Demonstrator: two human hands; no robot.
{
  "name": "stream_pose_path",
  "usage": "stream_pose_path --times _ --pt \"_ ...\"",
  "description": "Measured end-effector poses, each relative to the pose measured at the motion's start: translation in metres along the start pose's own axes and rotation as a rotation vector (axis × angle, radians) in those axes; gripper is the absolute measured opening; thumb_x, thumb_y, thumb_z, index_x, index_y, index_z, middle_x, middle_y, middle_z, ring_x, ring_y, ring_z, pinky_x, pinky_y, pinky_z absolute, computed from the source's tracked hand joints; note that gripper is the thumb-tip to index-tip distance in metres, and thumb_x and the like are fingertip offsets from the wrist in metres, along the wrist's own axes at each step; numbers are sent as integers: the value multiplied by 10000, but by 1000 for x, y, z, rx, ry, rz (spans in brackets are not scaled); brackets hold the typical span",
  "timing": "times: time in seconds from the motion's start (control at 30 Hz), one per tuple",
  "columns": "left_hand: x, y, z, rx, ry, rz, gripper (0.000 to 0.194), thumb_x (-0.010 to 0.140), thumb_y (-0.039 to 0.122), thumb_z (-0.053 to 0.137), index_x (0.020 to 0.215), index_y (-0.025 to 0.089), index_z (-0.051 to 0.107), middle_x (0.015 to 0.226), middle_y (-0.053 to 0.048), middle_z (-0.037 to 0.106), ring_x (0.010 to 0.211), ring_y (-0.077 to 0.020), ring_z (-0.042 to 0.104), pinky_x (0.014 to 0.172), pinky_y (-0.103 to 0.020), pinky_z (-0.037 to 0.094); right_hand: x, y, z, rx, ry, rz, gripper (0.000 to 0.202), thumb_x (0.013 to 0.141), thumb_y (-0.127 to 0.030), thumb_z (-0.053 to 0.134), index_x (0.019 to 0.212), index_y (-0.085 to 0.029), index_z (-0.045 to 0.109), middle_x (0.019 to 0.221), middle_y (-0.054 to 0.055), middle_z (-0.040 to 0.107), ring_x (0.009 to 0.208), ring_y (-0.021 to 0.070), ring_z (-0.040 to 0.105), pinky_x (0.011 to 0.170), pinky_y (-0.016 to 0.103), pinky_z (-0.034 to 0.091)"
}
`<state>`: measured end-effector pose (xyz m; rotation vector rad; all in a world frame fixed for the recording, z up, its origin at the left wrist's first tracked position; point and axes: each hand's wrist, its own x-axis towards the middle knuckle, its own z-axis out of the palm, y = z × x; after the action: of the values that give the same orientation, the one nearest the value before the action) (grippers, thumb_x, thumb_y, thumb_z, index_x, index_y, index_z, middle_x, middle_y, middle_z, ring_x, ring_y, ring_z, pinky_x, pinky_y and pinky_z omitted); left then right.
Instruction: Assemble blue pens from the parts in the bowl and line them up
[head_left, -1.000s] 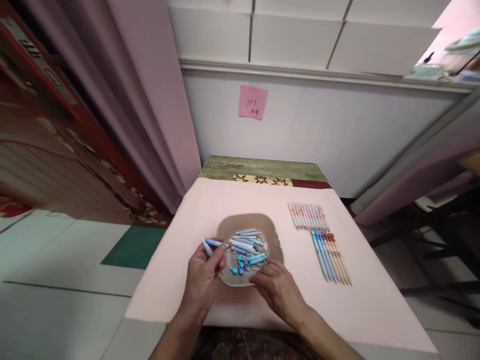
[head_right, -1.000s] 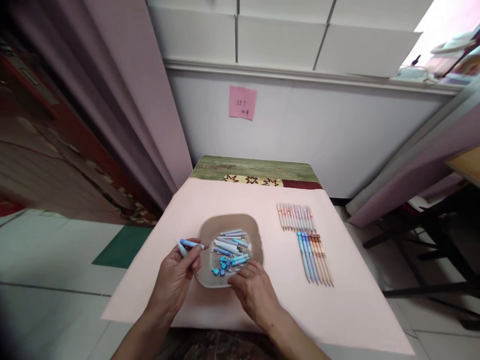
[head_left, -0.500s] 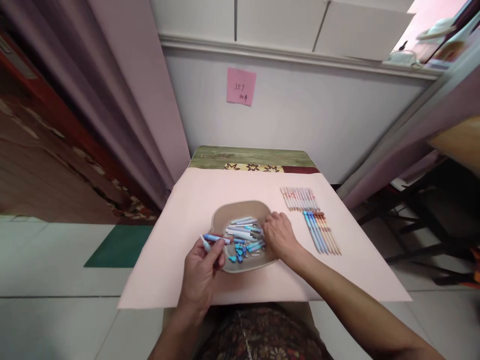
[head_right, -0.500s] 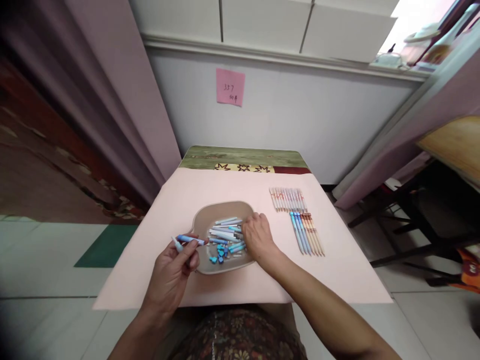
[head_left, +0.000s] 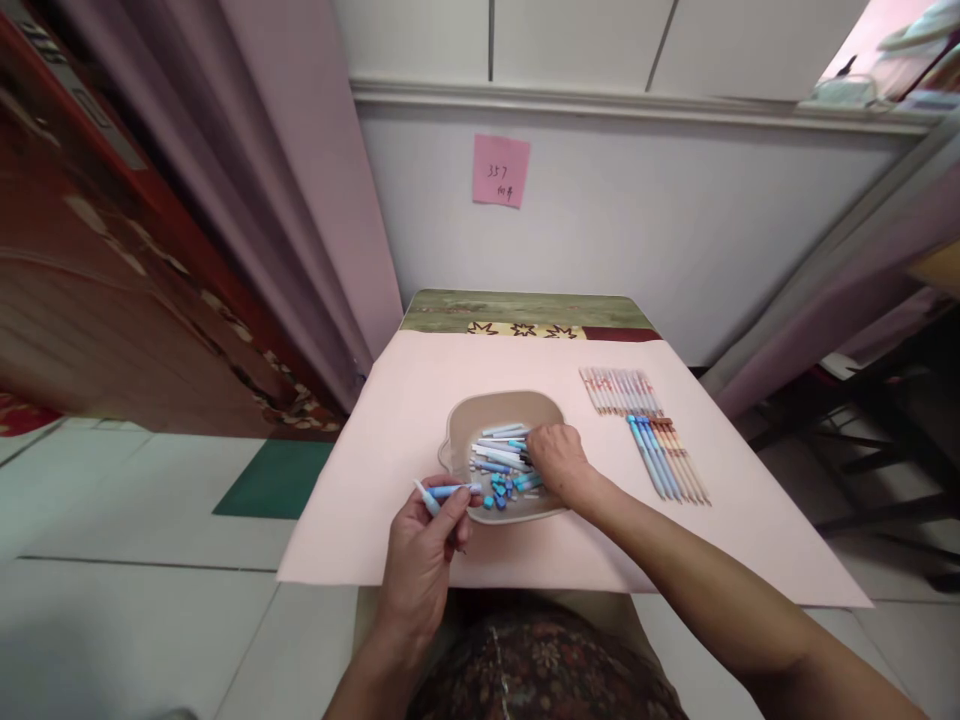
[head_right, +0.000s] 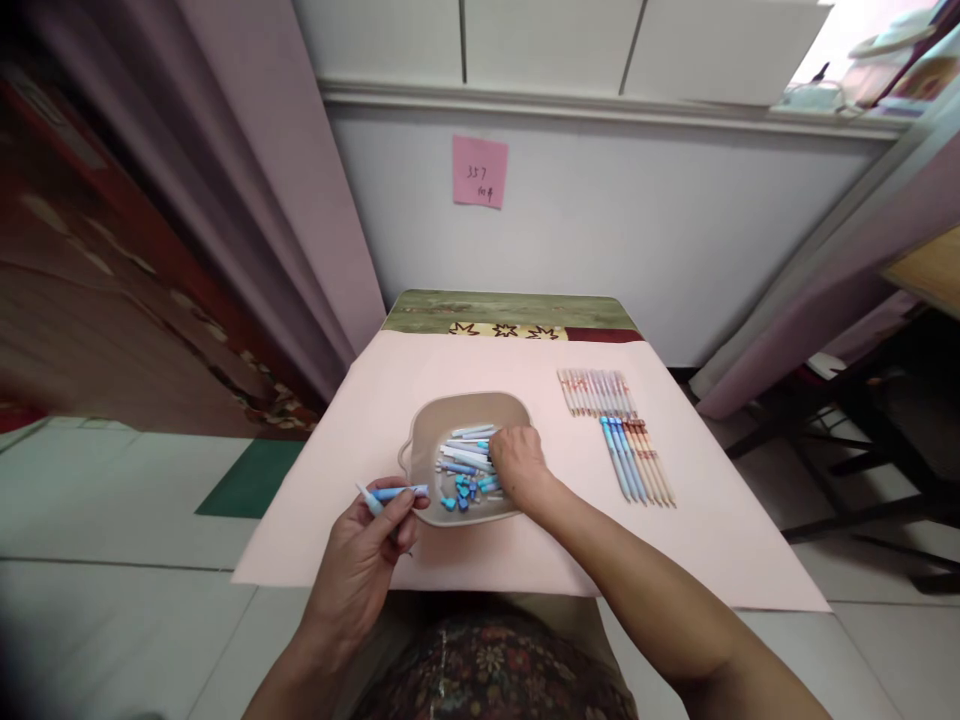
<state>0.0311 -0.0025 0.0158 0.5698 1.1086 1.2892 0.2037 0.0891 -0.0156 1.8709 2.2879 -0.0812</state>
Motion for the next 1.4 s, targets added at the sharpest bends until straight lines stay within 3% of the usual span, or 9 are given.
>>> stream_pose_path --times 0.2,0.3,0.4,0.5,0.57,0.73,1.07,1.27,1.4 --pt "-5 2 6 -41 -50 -21 327 631 239 784 882 149 594 752 -40 685 469 -41 447 455 -175 332 -12 5 -13 44 35 30 217 844 -48 491 952 -100 672 837 175 720 793 267 698 652 311 481" --pt "-5 1 8 -22 -60 -7 308 645 238 775 882 149 599 771 -45 692 473 -37 438 460 -172 335 -28 15 -24 179 138 62 210 864 -99 491 961 -154 669 861 126 727 808 260 691 681 329 488" --pt "-3 -2 11 5 -56 7 308 634 241 777 874 156 603 770 -39 694 474 -39 435 461 -176 338 -50 20 -30 845 293 6 150 881 -264 549 958 -200 660 857 62 726 796 207 676 712 310 503" --pt "-3 -6 15 19 -70 10 302 636 249 776 868 162 602 700 -9 664 471 -45 431 453 -178 323 -70 16 -33 1467 223 -116 227 825 -373 635 945 -181 650 767 35 701 692 165 646 640 284 515" --pt "-3 -9 18 32 -80 16 285 650 255 771 862 164 604 615 24 615 466 -51 425 446 -178 308 -78 11 -33 1600 173 -137 231 792 -380 675 903 -178 663 717 22 681 656 150 621 611 274 503" --pt "-7 -11 22 81 -92 36 267 665 264 768 855 164 610 597 30 598 460 -55 423 444 -186 296 -86 8 -36 1470 165 -183 152 811 -338 656 860 -201 700 696 8 671 643 141 583 586 253 454" --pt "-11 -15 20 119 -105 25 251 701 268 749 886 169 612 774 -39 697 479 -47 433 461 -183 310 -94 13 -42 1105 341 -188 80 821 -286 637 821 -238 701 675 -7 679 591 142 588 559 249 444" --pt "-11 -17 19 193 -116 30 245 659 306 784 817 172 654 573 43 562 466 -60 395 453 -194 292 -93 7 -38 1286 267 -169 133 795 -339 681 837 -216 710 727 18 712 636 153 626 596 260 485" --pt "-10 -17 11 278 -166 -11 252 645 352 791 793 167 706 526 53 508 464 -57 355 458 -196 276 -92 7 -40 1591 94 -176 197 732 -348 740 804 -171 694 709 14 696 639 133 619 588 236 496"
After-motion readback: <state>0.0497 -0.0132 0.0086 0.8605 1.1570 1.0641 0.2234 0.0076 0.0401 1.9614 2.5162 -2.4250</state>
